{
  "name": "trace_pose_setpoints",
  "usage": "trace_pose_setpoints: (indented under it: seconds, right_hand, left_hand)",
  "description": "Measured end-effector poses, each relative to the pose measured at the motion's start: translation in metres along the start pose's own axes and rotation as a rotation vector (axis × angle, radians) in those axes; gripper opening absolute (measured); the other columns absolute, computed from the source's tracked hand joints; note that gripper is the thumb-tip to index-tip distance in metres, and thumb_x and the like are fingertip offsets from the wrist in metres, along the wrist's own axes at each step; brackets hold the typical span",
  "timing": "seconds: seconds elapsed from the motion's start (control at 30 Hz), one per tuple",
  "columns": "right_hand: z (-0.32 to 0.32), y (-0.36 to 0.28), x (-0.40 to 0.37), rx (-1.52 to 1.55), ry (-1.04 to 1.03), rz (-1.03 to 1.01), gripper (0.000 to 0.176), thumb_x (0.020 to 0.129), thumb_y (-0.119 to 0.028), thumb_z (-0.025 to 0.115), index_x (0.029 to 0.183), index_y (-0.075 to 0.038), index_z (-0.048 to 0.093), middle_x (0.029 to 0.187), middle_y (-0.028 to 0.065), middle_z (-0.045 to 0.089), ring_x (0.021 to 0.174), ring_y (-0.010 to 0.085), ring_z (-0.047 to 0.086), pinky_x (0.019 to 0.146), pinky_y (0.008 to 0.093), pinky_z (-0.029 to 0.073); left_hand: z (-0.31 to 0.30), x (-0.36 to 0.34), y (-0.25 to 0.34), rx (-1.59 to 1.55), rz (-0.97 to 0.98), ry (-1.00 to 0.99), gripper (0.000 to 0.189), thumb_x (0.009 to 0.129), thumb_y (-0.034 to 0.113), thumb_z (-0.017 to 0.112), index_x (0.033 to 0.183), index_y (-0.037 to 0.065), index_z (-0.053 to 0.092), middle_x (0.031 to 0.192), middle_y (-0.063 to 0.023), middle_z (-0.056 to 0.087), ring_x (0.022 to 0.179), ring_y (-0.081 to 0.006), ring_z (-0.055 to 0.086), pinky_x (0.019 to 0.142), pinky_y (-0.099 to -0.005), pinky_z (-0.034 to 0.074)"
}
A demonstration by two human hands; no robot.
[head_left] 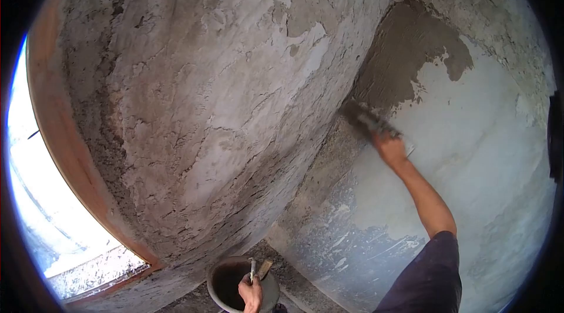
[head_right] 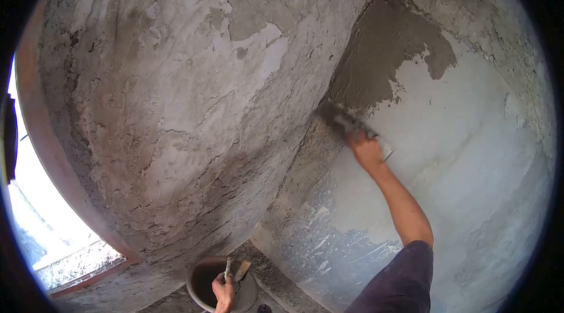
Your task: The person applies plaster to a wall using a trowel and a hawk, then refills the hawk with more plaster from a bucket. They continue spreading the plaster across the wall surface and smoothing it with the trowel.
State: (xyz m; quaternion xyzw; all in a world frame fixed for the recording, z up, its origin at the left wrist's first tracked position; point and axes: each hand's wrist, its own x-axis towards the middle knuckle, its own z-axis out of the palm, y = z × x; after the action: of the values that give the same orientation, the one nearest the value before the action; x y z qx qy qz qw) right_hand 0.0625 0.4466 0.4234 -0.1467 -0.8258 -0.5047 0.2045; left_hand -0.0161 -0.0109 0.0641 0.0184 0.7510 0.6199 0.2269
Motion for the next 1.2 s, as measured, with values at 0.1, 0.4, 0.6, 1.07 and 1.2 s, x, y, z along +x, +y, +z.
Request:
trace_pose_setpoints:
  seconds: [0.1,0.4,0.6,1.07,1.2]
  right_hand:
    - [-0.019,-0.018,-0.007,0.123,-0.099,-0.129,0.039,0.075,-0.013,0.053,0.113,-0.015,0.060,0.094,0.0172,0.059,0.065,0.0264,0.063,0.057,0.0405,0.051]
    - [-0.081,0.088,0.092,-0.076,-0.263,-0.357,0.031,0.079,-0.016,0.053,0.107,-0.022,0.063,0.103,0.0101,0.060,0.090,0.0241,0.061,0.087,0.0418,0.043]
    - [-0.153,0.130,0.191,-0.234,-0.494,-0.186,0.029,0.073,-0.014,0.062,0.100,-0.023,0.066,0.091,0.0074,0.066,0.093,0.0241,0.062,0.088,0.0387,0.044]
    - [-0.081,0.133,0.100,-0.119,0.058,0.235,0.044,0.079,-0.010,0.052,0.122,-0.017,0.051,0.096,0.0193,0.059,0.073,0.0336,0.064,0.058,0.0428,0.053]
    - [-0.009,0.015,0.012,0.126,-0.162,0.124,0.043,0.073,-0.009,0.055,0.115,-0.014,0.056,0.090,0.0191,0.061,0.067,0.0303,0.064,0.054,0.0426,0.052]
  left_hand:
    - [-0.004,-0.001,0.001,0.030,-0.007,-0.019,0.026,0.080,0.019,0.057,0.092,-0.003,0.064,0.071,-0.0167,0.064,0.068,-0.0246,0.063,0.067,-0.0355,0.046]
    - [0.005,-0.002,0.009,0.040,0.035,-0.028,0.026,0.080,0.020,0.058,0.090,-0.003,0.063,0.072,-0.0165,0.064,0.069,-0.0233,0.063,0.067,-0.0355,0.046]
    - [0.018,-0.002,0.007,0.044,0.024,-0.017,0.026,0.080,0.019,0.057,0.091,-0.003,0.063,0.073,-0.0159,0.064,0.070,-0.0228,0.063,0.068,-0.0352,0.046]
    - [0.023,-0.011,0.021,0.032,-0.008,-0.057,0.024,0.081,0.018,0.060,0.091,-0.004,0.064,0.072,-0.0121,0.064,0.069,-0.0159,0.059,0.066,-0.0316,0.045]
    - [0.024,-0.005,0.013,0.071,0.005,-0.120,0.025,0.083,0.015,0.060,0.093,-0.006,0.063,0.079,-0.0129,0.066,0.074,-0.0148,0.058,0.070,-0.0309,0.045]
